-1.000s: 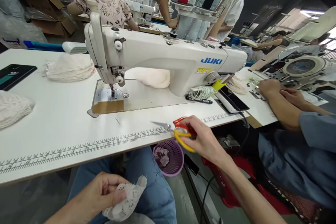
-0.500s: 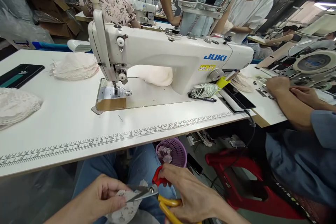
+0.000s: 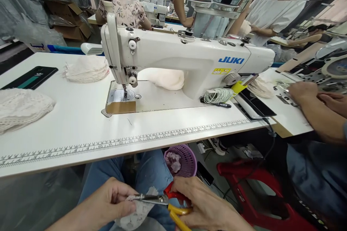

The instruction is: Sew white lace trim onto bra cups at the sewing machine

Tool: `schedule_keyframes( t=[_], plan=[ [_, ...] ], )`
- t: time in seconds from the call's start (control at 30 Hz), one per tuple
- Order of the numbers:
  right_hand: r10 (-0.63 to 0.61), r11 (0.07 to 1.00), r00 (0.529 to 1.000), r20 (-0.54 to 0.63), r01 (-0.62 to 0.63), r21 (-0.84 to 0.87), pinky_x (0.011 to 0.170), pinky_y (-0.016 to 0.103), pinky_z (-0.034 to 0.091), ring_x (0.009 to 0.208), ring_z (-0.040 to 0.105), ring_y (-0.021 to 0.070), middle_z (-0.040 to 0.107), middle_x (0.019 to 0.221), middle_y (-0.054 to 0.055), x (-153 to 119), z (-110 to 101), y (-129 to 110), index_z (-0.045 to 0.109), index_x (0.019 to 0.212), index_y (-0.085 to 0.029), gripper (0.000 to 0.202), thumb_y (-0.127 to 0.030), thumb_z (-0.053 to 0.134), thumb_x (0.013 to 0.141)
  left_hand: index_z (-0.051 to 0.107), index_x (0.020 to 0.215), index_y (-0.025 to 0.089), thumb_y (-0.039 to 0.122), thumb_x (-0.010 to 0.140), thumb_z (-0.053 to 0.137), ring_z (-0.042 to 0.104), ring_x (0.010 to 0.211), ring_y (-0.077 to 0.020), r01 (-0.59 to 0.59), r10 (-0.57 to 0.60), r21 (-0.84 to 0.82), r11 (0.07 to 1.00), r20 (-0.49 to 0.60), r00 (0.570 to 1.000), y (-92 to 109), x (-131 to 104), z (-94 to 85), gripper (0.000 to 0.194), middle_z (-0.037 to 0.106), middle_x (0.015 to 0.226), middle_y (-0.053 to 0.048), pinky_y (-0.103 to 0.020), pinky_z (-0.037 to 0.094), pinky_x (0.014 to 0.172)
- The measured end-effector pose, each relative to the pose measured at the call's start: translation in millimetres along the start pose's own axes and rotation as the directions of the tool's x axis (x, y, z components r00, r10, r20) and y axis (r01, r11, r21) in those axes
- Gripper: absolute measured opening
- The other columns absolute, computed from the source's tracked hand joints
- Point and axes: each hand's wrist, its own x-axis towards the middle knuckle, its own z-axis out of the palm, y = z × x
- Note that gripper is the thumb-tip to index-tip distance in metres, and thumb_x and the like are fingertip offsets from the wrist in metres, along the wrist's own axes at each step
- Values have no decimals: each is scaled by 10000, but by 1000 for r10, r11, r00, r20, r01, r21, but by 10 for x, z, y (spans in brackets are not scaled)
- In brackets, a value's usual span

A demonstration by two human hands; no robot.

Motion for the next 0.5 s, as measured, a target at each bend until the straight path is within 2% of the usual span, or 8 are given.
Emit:
schedule_keyframes(
  t=[0.17, 0.3, 0.5],
  plan=[
    [0, 1000, 1000, -5, 0, -3, 557, 212, 294, 660, 503, 126, 584, 791, -31, 22, 30, 43, 598, 891, -199, 349, -386, 796, 672, 758, 824, 109, 575, 715, 696, 468, 553, -121, -10, 9, -47, 999, -15, 1000, 39, -19, -2, 483, 632, 606, -35, -209, 347, 537],
    [88, 996, 996, -17, -88, -8, 647, 232, 360, 742, 559, 167, 617, 864, -12, 21, 12, -10, 585, 961, -208, 461, -430, 808, 624, 752, 874, 103, 560, 733, 690, 468, 588, -120, 3, -3, -70, 998, -1, 1000, 38, -19, -10, 482, 634, 650, -46, -205, 346, 568],
    [57, 998, 998, 31, -56, -15, 696, 253, 363, 806, 587, 196, 633, 918, -8, 33, 2, -55, 594, 979, -227, 437, -374, 796, 621, 752, 856, 110, 544, 750, 676, 353, 552, -93, 9, -10, -17, 1000, -22, 1000, -23, -19, -28, 453, 535, 585, 5, -196, 262, 519]
  ],
)
